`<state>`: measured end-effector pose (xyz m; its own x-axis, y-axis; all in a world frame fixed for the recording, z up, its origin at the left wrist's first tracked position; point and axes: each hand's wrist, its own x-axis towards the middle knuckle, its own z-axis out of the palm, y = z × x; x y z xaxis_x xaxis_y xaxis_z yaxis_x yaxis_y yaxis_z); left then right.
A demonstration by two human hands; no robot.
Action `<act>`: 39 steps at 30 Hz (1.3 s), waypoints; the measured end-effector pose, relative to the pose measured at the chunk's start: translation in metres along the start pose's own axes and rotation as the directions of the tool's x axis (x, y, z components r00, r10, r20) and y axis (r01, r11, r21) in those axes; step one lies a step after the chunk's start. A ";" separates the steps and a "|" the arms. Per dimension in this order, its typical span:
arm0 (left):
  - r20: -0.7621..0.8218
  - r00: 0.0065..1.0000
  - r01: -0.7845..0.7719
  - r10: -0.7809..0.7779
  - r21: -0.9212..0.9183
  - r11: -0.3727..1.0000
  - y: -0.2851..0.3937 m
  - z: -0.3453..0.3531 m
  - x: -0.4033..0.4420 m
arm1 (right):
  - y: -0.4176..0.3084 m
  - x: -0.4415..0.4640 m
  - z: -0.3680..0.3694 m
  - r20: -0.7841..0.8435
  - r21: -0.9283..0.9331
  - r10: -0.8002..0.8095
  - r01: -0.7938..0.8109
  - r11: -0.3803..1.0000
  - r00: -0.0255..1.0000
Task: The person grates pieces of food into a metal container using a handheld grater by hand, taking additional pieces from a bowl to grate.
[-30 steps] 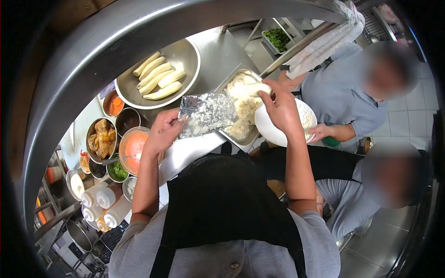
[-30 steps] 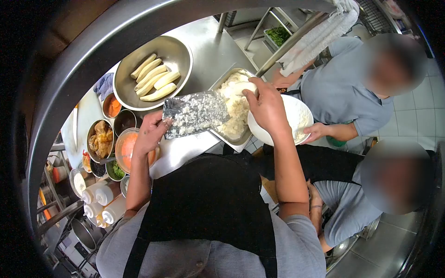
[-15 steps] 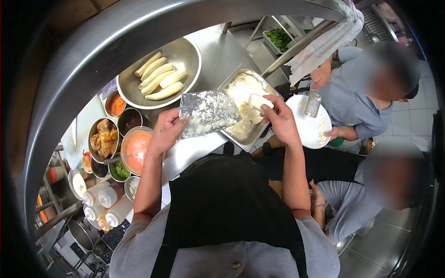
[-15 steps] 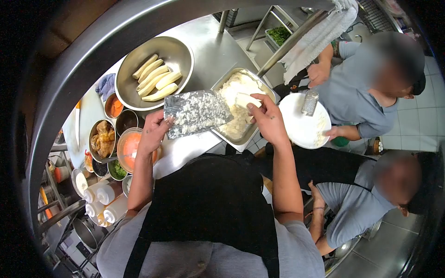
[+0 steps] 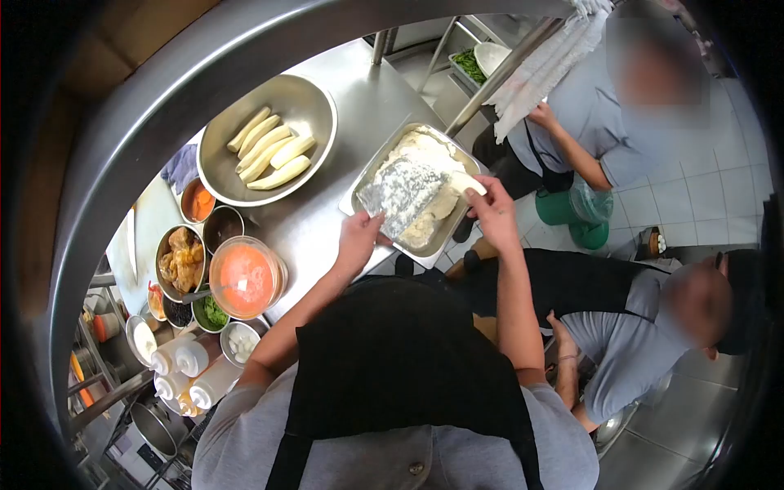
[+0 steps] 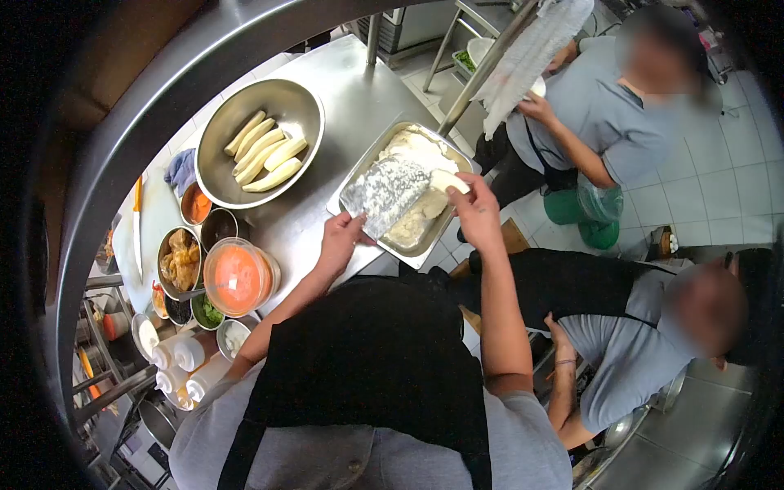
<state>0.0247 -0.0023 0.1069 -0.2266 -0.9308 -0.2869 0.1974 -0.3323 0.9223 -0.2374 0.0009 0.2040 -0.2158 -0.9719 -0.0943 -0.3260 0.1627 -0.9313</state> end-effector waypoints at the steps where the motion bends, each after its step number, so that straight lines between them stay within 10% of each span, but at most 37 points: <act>1: 0.020 0.996 0.084 -0.085 0.047 0.995 0.001 0.002 -0.003 | 0.012 0.002 0.006 -0.003 0.004 -0.002 0.002 1.000 1.000; 9: -0.079 0.971 0.234 -0.227 0.091 0.968 -0.031 -0.001 -0.004 | 0.035 0.002 0.051 0.053 -0.483 -0.203 0.203 0.852 0.978; 16: -0.172 0.918 0.373 -0.357 0.070 0.925 -0.042 -0.007 -0.004 | 0.045 0.014 0.061 0.155 -0.502 -0.248 0.292 0.814 0.956; 18: -0.160 0.941 0.264 -0.297 -0.198 0.944 -0.048 -0.005 0.001 | 0.051 0.017 0.062 0.179 -0.529 -0.274 0.327 0.783 0.945; 29: -0.192 0.960 0.168 -0.203 -0.181 0.969 -0.053 0.002 0.010 | 0.047 0.035 0.081 0.310 -0.674 -0.172 0.343 0.655 0.935; 31: -0.203 0.958 0.168 -0.204 -0.182 0.969 -0.048 0.003 0.011 | 0.059 0.012 0.100 0.462 -0.577 -0.372 0.591 0.564 0.805; 39: -0.248 0.948 0.161 -0.199 -0.168 0.973 -0.057 0.002 0.015 | 0.047 0.070 0.067 0.221 -0.772 0.083 0.122 0.624 0.972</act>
<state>0.0086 0.0033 0.0507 -0.0176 -0.8540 -0.5200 0.3159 -0.4982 0.8074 -0.2060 -0.0704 0.1304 -0.0334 -0.9685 -0.2468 -0.9402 0.1142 -0.3208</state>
